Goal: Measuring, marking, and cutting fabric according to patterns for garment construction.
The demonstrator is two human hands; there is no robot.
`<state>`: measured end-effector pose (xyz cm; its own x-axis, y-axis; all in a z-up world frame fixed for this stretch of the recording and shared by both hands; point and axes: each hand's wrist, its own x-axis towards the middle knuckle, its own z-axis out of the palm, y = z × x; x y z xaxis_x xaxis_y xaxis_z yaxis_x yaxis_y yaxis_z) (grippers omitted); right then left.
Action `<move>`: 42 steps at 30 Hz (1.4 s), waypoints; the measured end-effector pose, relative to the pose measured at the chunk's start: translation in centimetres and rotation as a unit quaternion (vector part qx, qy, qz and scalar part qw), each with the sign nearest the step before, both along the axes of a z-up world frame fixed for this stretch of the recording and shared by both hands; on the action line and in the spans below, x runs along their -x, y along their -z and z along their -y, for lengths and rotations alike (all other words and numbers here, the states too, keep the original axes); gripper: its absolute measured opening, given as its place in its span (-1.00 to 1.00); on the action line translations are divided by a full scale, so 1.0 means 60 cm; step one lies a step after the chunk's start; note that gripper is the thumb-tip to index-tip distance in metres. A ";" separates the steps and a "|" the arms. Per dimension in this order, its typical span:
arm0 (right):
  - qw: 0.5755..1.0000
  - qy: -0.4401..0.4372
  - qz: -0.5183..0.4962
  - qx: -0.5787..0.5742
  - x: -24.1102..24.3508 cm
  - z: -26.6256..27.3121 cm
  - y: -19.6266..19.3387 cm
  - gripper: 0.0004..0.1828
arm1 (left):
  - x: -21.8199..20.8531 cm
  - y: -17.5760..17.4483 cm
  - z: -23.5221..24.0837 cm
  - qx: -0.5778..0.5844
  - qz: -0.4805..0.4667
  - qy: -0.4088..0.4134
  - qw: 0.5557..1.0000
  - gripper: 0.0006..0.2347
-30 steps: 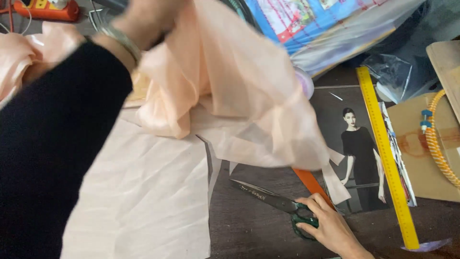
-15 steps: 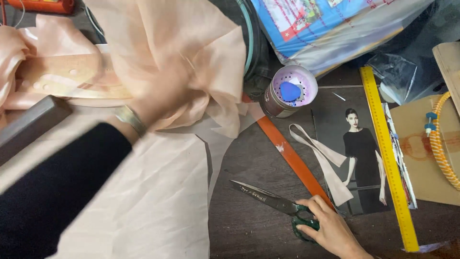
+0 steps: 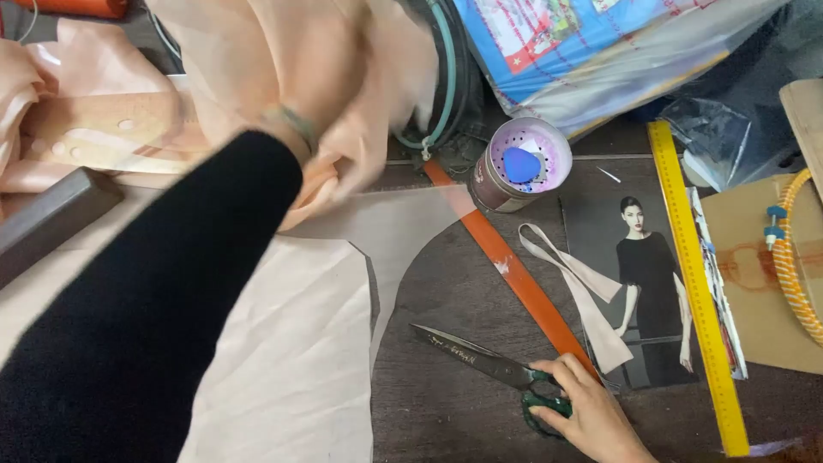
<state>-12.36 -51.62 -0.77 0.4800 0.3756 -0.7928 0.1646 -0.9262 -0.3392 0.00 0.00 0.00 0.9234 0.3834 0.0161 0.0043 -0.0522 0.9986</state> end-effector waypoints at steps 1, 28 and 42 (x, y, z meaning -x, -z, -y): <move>1.000 -0.001 0.003 0.008 0.000 -0.002 -0.001 -0.46 | 0.002 -0.016 -0.017 -0.072 -0.021 -0.009 0.997 -0.80; 0.992 0.115 -0.036 0.027 -0.001 0.003 0.032 -0.36 | 0.218 -0.040 -0.134 -0.336 -0.188 -0.041 0.922 -0.97; 0.919 0.381 -0.056 -0.084 0.087 -0.258 -0.088 -0.42 | 0.260 0.112 0.003 -0.581 -0.158 0.221 0.767 -0.40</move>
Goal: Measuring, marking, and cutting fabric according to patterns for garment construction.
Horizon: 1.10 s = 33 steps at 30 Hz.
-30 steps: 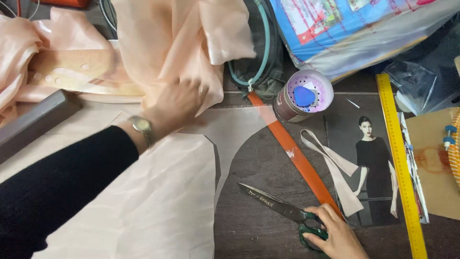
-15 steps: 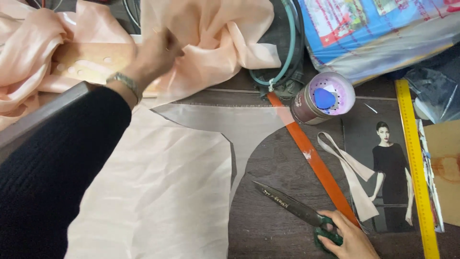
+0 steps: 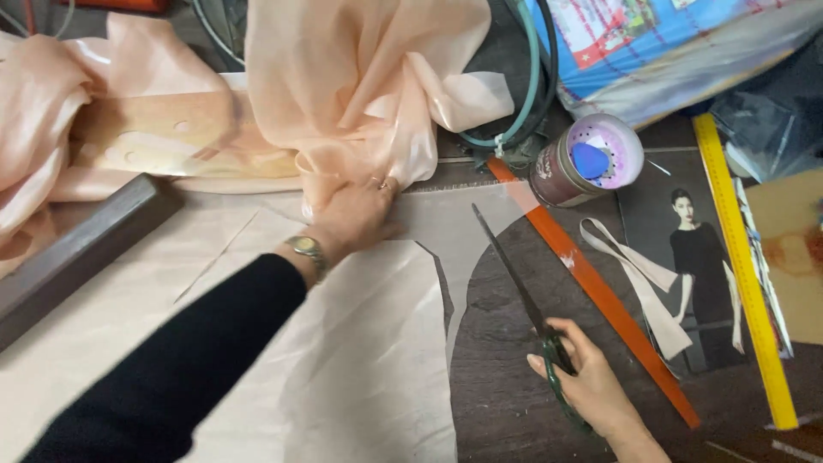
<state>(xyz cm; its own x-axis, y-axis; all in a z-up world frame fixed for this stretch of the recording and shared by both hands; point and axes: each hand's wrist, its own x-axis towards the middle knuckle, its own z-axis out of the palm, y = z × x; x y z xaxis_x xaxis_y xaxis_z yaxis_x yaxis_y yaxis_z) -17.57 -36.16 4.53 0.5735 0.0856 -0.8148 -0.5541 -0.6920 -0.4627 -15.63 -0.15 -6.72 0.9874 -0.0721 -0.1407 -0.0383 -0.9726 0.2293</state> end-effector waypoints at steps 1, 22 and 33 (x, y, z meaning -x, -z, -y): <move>1.000 0.005 0.005 0.030 0.002 0.003 0.001 -0.40 | -0.009 0.024 0.008 0.035 0.018 -0.025 0.999 -0.65; 0.949 -0.274 0.107 0.114 -0.021 0.225 0.087 -0.32 | -0.233 -0.287 0.573 0.469 0.165 0.007 0.868 -0.85; 0.916 -0.272 0.294 0.003 -0.068 0.231 0.158 -0.20 | -0.097 -0.162 0.536 0.302 0.126 0.073 0.942 -0.53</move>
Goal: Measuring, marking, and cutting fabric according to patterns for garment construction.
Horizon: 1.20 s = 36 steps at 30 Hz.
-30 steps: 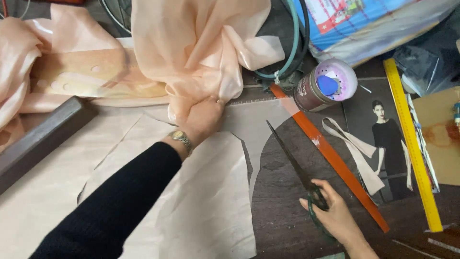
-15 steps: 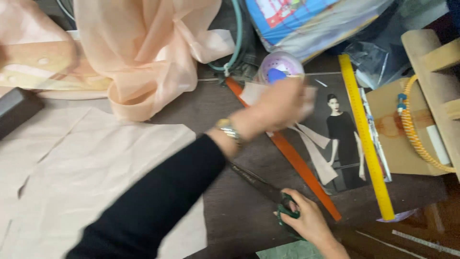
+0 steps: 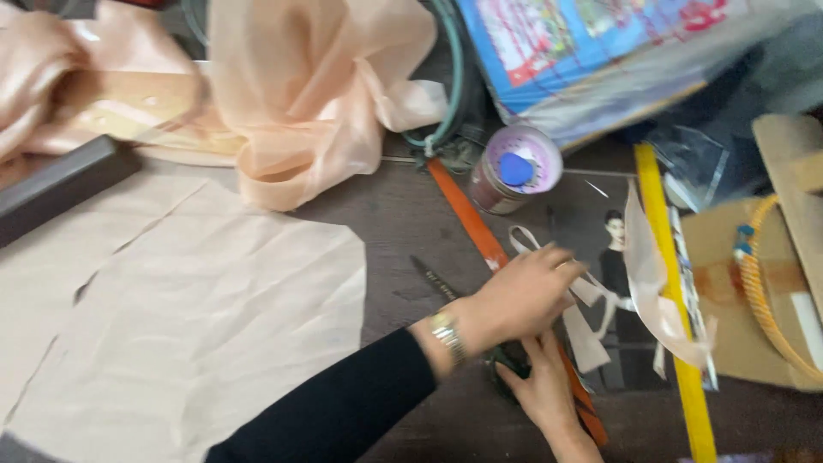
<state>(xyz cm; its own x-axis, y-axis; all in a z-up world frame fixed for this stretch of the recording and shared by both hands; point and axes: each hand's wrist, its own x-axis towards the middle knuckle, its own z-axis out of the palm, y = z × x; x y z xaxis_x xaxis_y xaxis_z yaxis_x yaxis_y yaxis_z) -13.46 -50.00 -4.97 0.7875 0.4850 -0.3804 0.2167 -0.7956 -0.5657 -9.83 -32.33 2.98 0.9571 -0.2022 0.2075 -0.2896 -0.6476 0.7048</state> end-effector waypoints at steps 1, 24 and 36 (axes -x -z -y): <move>0.999 -0.008 0.043 -0.003 -0.006 0.004 0.014 -0.25 | 0.033 0.003 -0.028 0.007 0.006 -0.009 1.000 -0.59; 0.988 -0.064 -0.041 0.135 -0.053 -0.052 -0.084 -0.44 | 0.609 0.090 -0.309 0.000 -0.153 -0.510 0.846 -0.66; 0.991 0.035 0.099 -0.083 -0.151 -0.081 -0.157 -0.78 | 0.543 0.146 -0.268 0.010 -0.069 -0.450 0.890 -0.67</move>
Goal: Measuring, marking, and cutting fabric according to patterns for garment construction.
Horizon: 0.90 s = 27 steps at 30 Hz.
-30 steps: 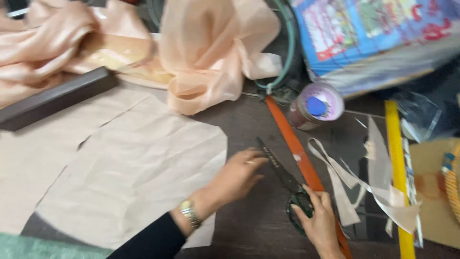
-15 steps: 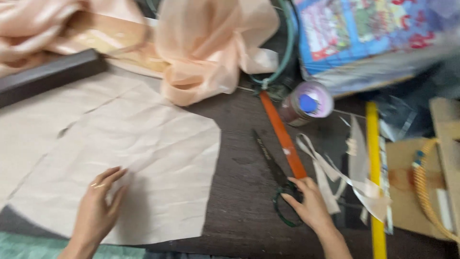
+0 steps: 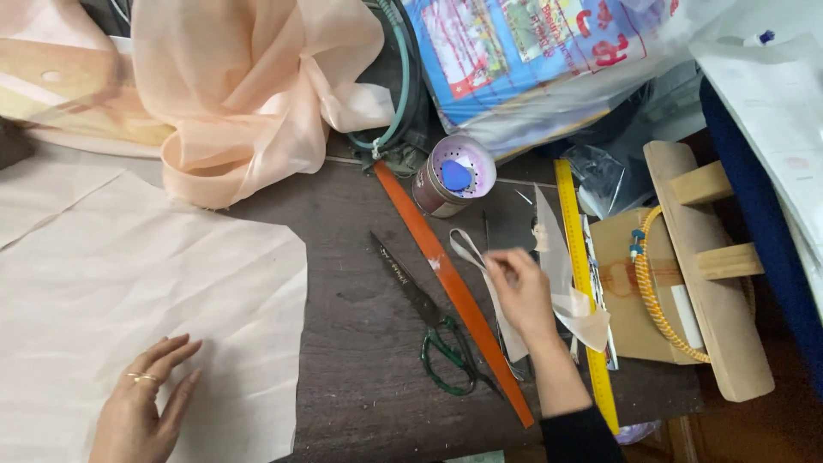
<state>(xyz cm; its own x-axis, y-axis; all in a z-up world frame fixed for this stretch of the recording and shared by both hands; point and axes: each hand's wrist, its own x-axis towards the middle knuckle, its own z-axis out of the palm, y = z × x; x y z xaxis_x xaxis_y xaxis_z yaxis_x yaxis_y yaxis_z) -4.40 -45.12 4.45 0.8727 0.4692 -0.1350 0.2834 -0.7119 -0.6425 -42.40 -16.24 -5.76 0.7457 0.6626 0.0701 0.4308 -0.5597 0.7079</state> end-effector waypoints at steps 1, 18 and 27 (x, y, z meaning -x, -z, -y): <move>0.999 -0.025 0.046 -0.016 -0.018 -0.017 -0.005 -0.79 | -0.006 -0.007 0.003 0.024 -0.020 -0.005 0.999 -0.67; 0.952 -0.130 0.210 0.183 -0.275 -0.172 0.108 -0.51 | 0.080 0.002 0.031 -0.005 -0.001 -0.028 1.000 -0.67; 0.980 -0.025 0.124 0.151 -0.252 -0.186 0.088 -0.45 | 0.073 -0.052 0.034 0.084 -0.023 -0.040 0.995 -0.73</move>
